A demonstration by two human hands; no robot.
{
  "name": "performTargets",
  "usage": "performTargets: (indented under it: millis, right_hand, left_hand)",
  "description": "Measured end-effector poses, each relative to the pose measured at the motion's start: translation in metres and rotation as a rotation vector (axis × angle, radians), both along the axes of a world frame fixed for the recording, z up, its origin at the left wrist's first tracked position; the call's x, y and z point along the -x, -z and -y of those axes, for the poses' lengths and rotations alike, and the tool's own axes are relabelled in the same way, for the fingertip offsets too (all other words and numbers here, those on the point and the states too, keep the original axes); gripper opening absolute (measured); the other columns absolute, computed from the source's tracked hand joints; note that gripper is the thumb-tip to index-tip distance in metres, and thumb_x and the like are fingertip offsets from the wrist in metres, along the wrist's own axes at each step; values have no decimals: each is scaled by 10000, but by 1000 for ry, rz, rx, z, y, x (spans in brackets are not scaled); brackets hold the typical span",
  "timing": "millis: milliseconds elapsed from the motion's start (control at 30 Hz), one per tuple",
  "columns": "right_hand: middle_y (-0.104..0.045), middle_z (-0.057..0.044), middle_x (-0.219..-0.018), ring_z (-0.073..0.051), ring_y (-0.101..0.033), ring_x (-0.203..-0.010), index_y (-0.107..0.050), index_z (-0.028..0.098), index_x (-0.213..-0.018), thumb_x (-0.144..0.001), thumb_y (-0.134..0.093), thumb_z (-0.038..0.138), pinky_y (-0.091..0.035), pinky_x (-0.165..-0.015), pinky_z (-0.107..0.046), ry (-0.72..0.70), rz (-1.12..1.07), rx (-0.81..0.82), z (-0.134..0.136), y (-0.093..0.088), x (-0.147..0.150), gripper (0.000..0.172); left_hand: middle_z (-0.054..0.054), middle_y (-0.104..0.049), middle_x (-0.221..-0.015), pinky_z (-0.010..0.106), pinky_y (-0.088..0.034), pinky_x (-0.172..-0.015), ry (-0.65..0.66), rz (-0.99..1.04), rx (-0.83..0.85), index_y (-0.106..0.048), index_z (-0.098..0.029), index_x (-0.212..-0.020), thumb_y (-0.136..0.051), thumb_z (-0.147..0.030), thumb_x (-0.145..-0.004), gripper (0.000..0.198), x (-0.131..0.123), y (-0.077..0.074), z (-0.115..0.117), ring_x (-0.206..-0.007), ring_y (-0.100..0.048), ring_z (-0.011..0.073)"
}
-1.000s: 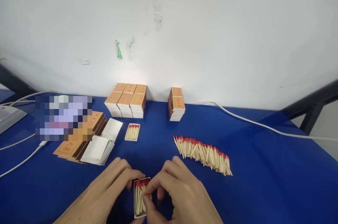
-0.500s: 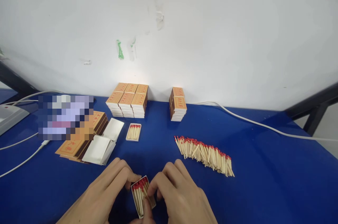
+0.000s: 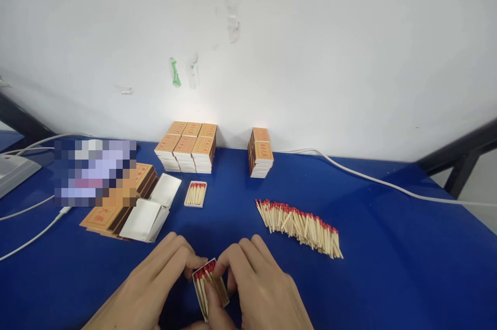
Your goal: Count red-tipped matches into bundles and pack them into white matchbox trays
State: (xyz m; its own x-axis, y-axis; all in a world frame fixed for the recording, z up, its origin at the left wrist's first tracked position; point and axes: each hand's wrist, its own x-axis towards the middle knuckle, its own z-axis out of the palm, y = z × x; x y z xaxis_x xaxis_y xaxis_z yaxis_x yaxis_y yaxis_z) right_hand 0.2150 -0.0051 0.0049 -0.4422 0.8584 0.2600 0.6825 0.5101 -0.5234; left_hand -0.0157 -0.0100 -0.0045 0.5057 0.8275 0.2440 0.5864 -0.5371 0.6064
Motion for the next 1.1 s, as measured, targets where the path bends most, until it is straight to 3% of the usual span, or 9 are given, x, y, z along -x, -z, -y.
performTargets:
  millis: [267,400,567,633,700,800,933,1033,1100]
  right_hand:
    - [-618,47,-782,-147,-653,-693,-572,278,-978,-955,-605,140,-506,-582,-268,14,-63,65,1,1,2,144]
    - [-606,64,-781,-136,-642,-635,-581,284,-1065,-977,-641,204,-498,-556,-264,66,-47,98,4,1,4,133]
    - [-669,49,-920,-179,-732,-713,-592,308,-1203,-771,-864,263,-563,-530,-280,66,37,61,5,2,1,512]
    - [-690,27,-989,-188,-754,-747,-609,312,-1160,-774,-863,262,-580,-524,-283,33,77,53,5,3,-1,465]
    - [-689,9,-1026,-179,-755,-747,-620,305,-1126,-817,-807,239,-584,-518,-276,21,91,48,5,3,-3,367]
    - [-677,-24,-1059,-174,-753,-785,-640,287,-1122,-878,-714,190,-578,-522,-262,17,84,-21,2,-1,-7,273]
    - [-687,-70,-1119,-215,-761,-896,-663,261,-1204,-937,-758,288,-634,-618,-302,17,97,-100,-4,-7,-11,285]
    - [-688,-67,-1129,-232,-752,-878,-654,261,-1208,-828,-892,382,-635,-589,-321,-15,132,-72,-6,-8,-12,465]
    - [-684,-49,-1105,-236,-743,-873,-647,268,-1159,-757,-929,324,-614,-552,-313,-62,167,-53,-7,-7,-12,494]
  left_hand:
    - [-13,-682,-1040,300,-607,-726,-6,14,2,-570,-269,-1144,-964,-317,-881,476,-1,-5,-1,-895,-704,208]
    - [-18,-630,-1003,345,-575,-802,-31,-1,27,-543,-269,-1115,-930,-312,-898,445,-1,-5,2,-878,-661,211]
    - [-17,-582,-926,373,-515,-822,-125,-29,17,-487,-258,-990,-669,-98,-860,275,1,-8,5,-805,-558,200]
    - [-11,-617,-890,349,-513,-771,-142,-26,23,-541,-252,-947,-553,-62,-943,191,1,-11,2,-786,-592,196]
    - [1,-674,-923,342,-550,-782,-142,-19,37,-625,-249,-949,-477,-86,-1052,244,0,-13,0,-822,-657,191]
    - [39,-724,-1110,381,-618,-866,-135,-14,39,-705,-219,-1115,-620,-296,-1120,115,0,-12,-2,-950,-714,209]
    - [50,-730,-1145,445,-669,-888,-135,-4,38,-693,-271,-1316,-711,-561,-1041,399,2,-3,1,-1008,-745,268]
    - [42,-740,-1217,473,-684,-946,-135,8,27,-654,-357,-1409,-754,-576,-941,526,2,6,3,-1099,-757,333]
    - [53,-736,-1298,495,-672,-1006,-128,17,18,-614,-363,-1466,-791,-530,-901,615,2,10,3,-1151,-751,349]
